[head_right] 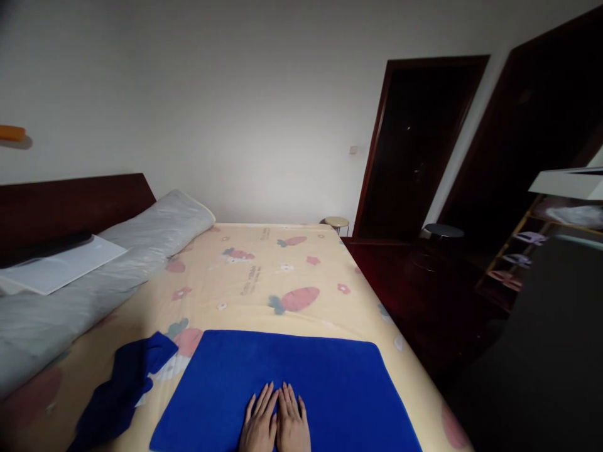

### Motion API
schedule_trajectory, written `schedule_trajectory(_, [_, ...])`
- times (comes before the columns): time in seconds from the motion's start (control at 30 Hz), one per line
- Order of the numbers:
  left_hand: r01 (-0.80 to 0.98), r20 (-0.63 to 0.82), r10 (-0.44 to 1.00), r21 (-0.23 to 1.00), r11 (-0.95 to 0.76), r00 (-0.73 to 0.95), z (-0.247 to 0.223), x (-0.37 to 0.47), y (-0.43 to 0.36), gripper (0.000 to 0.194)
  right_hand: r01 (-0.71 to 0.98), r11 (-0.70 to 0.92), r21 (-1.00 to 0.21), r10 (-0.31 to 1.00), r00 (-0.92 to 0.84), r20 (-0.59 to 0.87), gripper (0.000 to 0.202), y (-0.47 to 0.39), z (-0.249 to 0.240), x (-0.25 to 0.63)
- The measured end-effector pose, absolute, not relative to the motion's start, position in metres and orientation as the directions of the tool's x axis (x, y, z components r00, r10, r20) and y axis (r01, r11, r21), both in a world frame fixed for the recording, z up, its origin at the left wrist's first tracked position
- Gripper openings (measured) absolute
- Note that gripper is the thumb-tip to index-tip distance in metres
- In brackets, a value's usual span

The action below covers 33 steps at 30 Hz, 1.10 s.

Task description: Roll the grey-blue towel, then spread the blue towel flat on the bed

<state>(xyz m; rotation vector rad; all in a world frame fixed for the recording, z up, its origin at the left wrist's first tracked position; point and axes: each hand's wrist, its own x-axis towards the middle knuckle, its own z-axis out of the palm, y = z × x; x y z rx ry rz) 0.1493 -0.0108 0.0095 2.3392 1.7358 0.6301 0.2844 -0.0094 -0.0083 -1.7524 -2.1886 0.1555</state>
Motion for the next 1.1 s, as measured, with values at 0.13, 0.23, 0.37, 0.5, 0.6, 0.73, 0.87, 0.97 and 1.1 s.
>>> schedule_trajectory(0.13, [0.876, 0.225, 0.945, 0.371, -0.308, 0.237, 0.014, 0.149, -0.011, 0.055, 0.925, 0.246, -0.290, 0.960, -0.191, 0.205, 0.052, -0.011, -0.007, 0.286])
schedule_trajectory(0.23, [0.873, 0.217, 0.945, 0.373, -0.313, 0.246, 0.015, 0.149, -0.011, 0.055, 0.924, 0.245, -0.293, 0.958, -0.186, 0.217, 0.052, -0.011, -0.008, 0.286])
schedule_trajectory(0.37, [0.873, 0.219, 0.944, 0.373, -0.314, 0.246, 0.015, 0.149, -0.012, 0.055, 0.924, 0.250, -0.289, 0.955, -0.186, 0.233, 0.051, -0.011, -0.010, 0.286])
schedule_trajectory(0.5, [0.869, 0.184, 0.951, 0.392, -0.303, 0.249, 0.014, 0.149, -0.012, 0.055, 0.926, 0.262, -0.272, 0.950, -0.197, 0.243, 0.050, -0.009, -0.011, 0.287])
schedule_trajectory(0.6, [0.870, 0.189, 0.949, 0.385, -0.307, 0.251, 0.012, 0.149, -0.011, 0.055, 0.918, 0.302, -0.256, 0.934, -0.231, 0.273, 0.050, -0.009, -0.012, 0.292])
schedule_trajectory(0.73, [0.878, 0.227, 0.940, 0.352, -0.324, 0.255, 0.006, 0.148, -0.011, 0.057, 0.920, 0.321, -0.225, 0.916, -0.241, 0.319, 0.048, -0.010, -0.012, 0.308])
schedule_trajectory(0.87, [0.878, 0.284, 0.917, 0.311, -0.365, 0.281, 0.000, 0.147, -0.010, 0.064, 0.962, 0.159, -0.222, 0.945, -0.084, 0.315, 0.051, -0.010, -0.010, 0.337])
schedule_trajectory(0.97, [0.877, 0.284, 0.906, 0.281, -0.390, 0.312, -0.001, 0.141, -0.008, 0.079, 0.976, 0.062, -0.208, 0.960, -0.001, 0.279, 0.052, -0.012, -0.003, 0.366])
schedule_trajectory(1.1, [0.911, 0.234, 0.927, 0.228, -0.344, 0.292, 0.008, 0.116, -0.006, 0.086, 0.988, -0.020, -0.156, 0.976, 0.053, 0.213, 0.057, -0.017, 0.009, 0.408])
